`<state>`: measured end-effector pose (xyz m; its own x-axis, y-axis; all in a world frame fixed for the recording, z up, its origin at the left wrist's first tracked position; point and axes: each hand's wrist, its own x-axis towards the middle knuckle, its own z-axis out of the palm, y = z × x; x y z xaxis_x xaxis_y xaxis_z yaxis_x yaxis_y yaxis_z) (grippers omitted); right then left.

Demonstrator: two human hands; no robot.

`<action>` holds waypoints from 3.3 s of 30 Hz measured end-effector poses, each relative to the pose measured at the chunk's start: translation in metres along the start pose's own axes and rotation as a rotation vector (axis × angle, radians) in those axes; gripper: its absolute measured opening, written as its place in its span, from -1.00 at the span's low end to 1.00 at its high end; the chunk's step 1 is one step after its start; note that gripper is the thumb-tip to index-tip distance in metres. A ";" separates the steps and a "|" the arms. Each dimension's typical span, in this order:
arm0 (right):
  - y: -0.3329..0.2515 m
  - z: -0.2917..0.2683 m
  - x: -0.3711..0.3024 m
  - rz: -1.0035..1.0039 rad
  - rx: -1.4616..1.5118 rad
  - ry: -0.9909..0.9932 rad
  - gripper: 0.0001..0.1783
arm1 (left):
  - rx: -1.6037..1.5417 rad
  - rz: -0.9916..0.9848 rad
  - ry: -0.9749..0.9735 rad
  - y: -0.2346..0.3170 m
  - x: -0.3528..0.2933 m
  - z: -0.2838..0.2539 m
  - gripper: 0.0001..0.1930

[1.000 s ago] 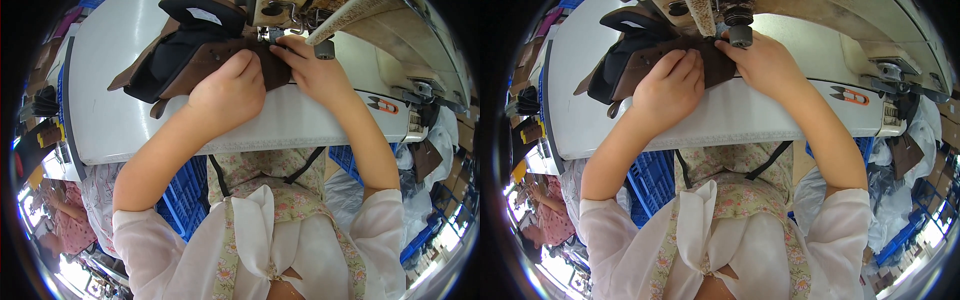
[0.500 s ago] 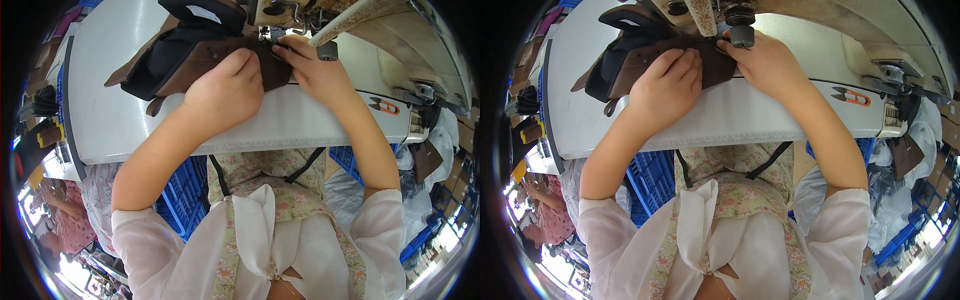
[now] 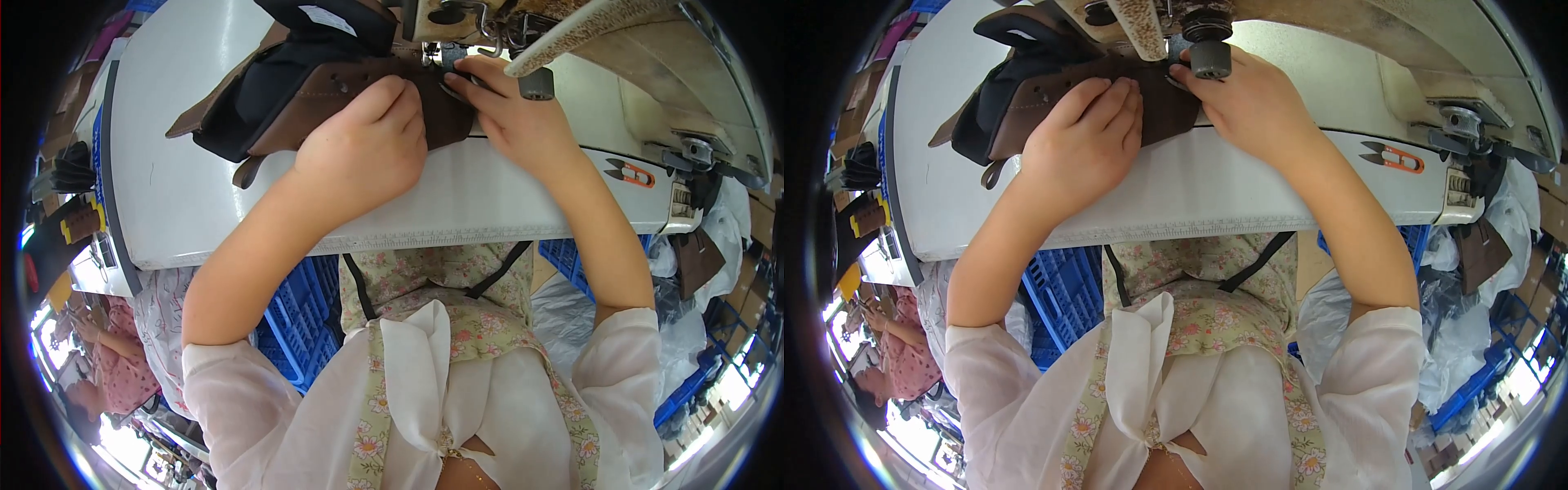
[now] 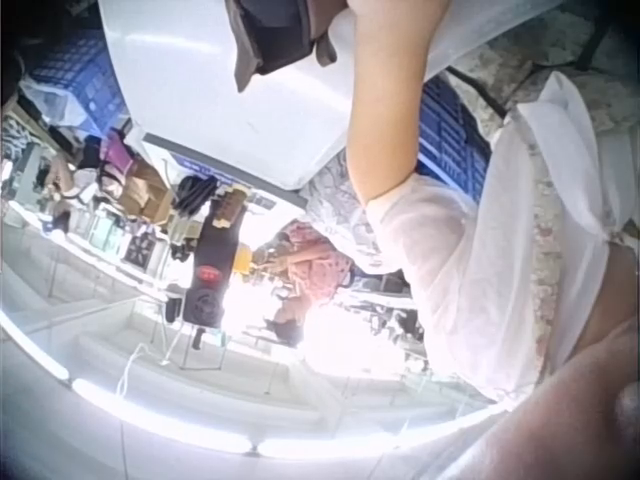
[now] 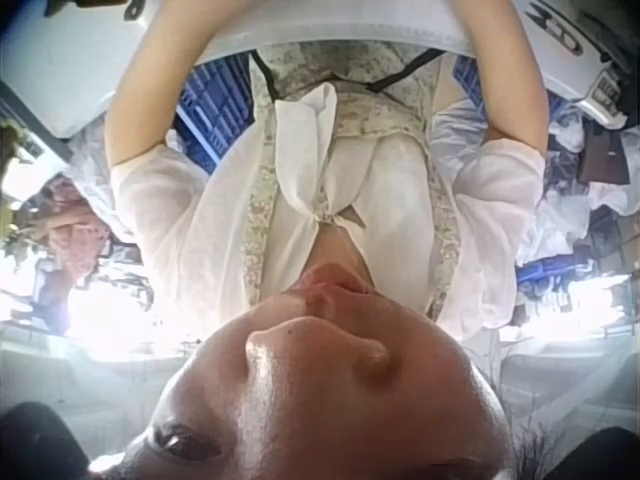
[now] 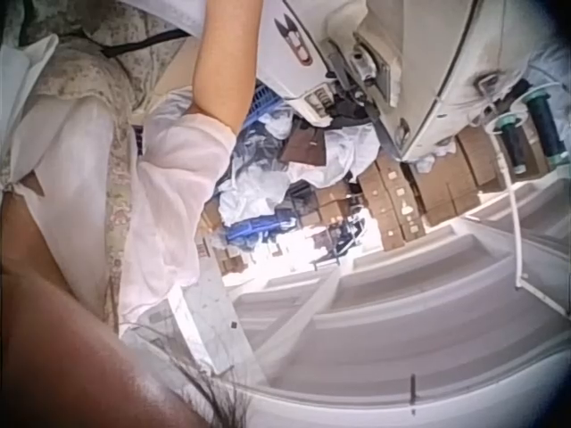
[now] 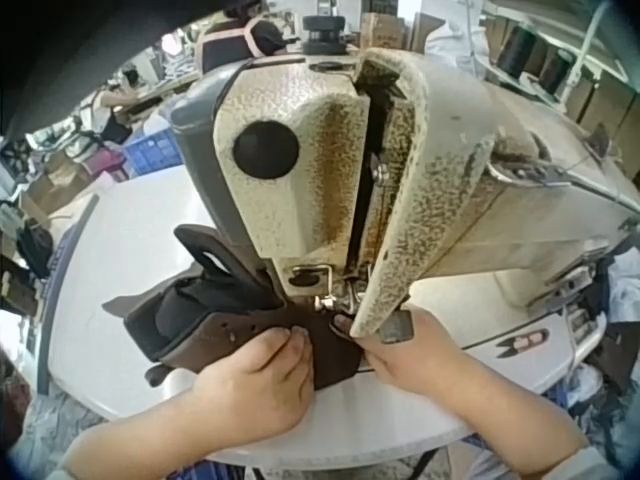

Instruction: The recorder stitches a leather component onto a shoe upper using an industrial sewing machine.

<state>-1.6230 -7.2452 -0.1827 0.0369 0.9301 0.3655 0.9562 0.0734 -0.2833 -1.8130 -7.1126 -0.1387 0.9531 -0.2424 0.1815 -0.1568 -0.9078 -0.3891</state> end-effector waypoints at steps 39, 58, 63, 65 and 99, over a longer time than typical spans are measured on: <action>0.021 0.000 -0.002 -0.004 0.130 -0.088 -0.44 | 0.087 0.036 0.059 -0.004 0.007 0.009 -0.79; 0.025 -0.004 0.004 0.015 0.173 -0.055 -0.44 | 0.103 -0.292 0.138 0.016 0.006 0.016 -0.72; 0.024 -0.004 0.003 -0.023 0.071 -0.041 -0.44 | 0.011 -0.226 0.149 0.010 0.002 0.015 -0.70; 0.024 -0.003 0.002 -0.019 0.064 -0.036 -0.44 | 0.005 -0.169 0.154 0.004 0.003 0.013 -0.71; 0.036 0.001 0.013 -0.080 0.050 -0.006 -0.45 | 0.025 -0.321 0.099 0.008 0.006 0.023 -0.64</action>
<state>-1.5882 -7.2306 -0.1892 -0.0404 0.9227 0.3835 0.9405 0.1647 -0.2973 -1.8029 -7.1139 -0.1613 0.9229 0.0212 0.3845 0.1547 -0.9347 -0.3200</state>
